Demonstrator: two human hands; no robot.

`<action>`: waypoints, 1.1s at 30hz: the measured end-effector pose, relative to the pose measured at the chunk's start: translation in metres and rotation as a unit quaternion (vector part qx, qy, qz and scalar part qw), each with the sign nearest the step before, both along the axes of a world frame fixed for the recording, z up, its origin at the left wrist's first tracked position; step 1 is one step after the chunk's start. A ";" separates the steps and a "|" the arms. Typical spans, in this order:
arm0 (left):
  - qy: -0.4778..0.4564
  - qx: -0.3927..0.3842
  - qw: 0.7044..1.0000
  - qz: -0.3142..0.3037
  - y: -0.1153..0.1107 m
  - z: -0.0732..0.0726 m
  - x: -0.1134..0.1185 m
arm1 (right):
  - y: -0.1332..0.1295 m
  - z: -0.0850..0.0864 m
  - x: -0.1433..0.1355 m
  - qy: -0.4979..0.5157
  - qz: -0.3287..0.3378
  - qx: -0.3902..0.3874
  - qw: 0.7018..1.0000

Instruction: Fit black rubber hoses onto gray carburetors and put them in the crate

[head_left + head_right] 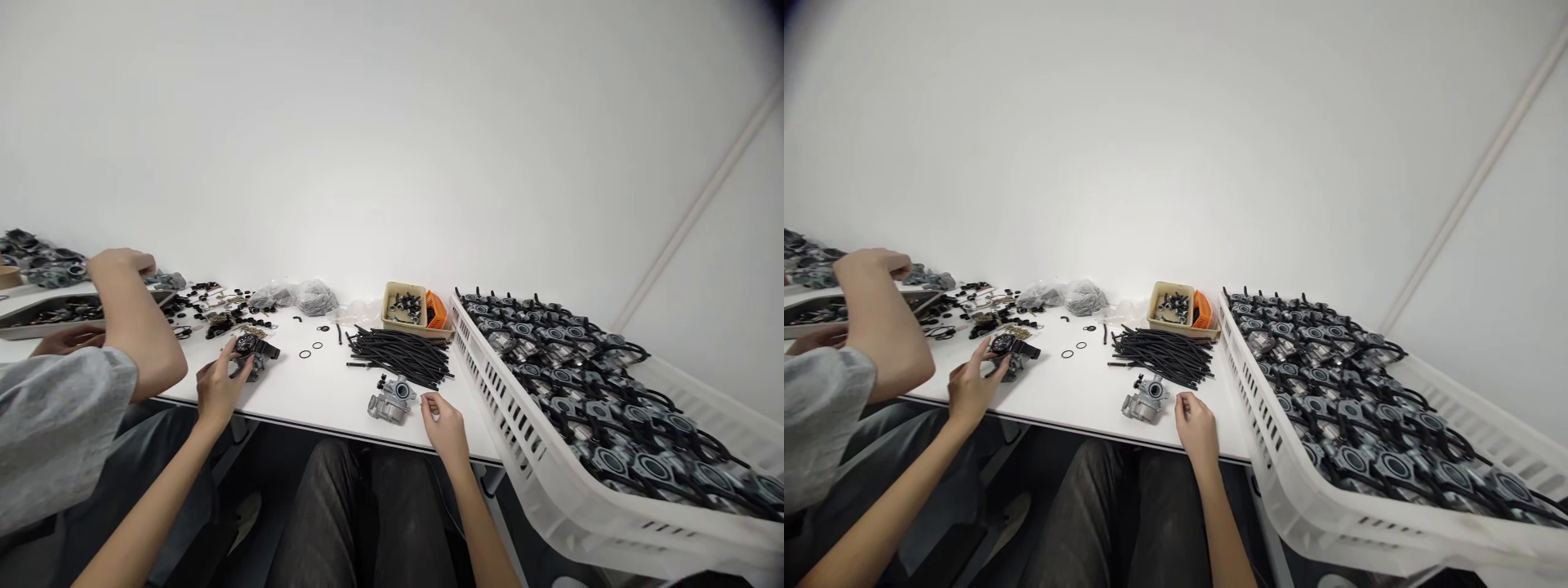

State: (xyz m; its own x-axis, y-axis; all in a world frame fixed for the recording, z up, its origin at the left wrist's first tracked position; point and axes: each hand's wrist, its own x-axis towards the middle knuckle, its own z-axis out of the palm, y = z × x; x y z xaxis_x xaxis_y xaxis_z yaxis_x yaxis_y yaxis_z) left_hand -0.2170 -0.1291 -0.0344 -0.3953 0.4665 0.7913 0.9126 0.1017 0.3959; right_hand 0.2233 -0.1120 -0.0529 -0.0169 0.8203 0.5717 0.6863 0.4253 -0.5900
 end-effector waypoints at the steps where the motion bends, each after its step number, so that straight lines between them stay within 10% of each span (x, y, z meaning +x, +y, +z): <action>1: 0.001 0.006 1.000 -0.002 0.000 -0.002 -0.001 | 0.000 0.000 0.000 0.000 0.000 -0.002 1.000; 13: -0.001 0.037 0.999 -0.035 0.006 -0.019 -0.011 | 0.001 -0.002 0.000 -0.001 0.002 0.004 1.000; 33: -0.059 0.037 0.997 -0.036 -0.002 -0.004 0.001 | 0.000 -0.001 0.001 -0.007 -0.002 -0.001 1.000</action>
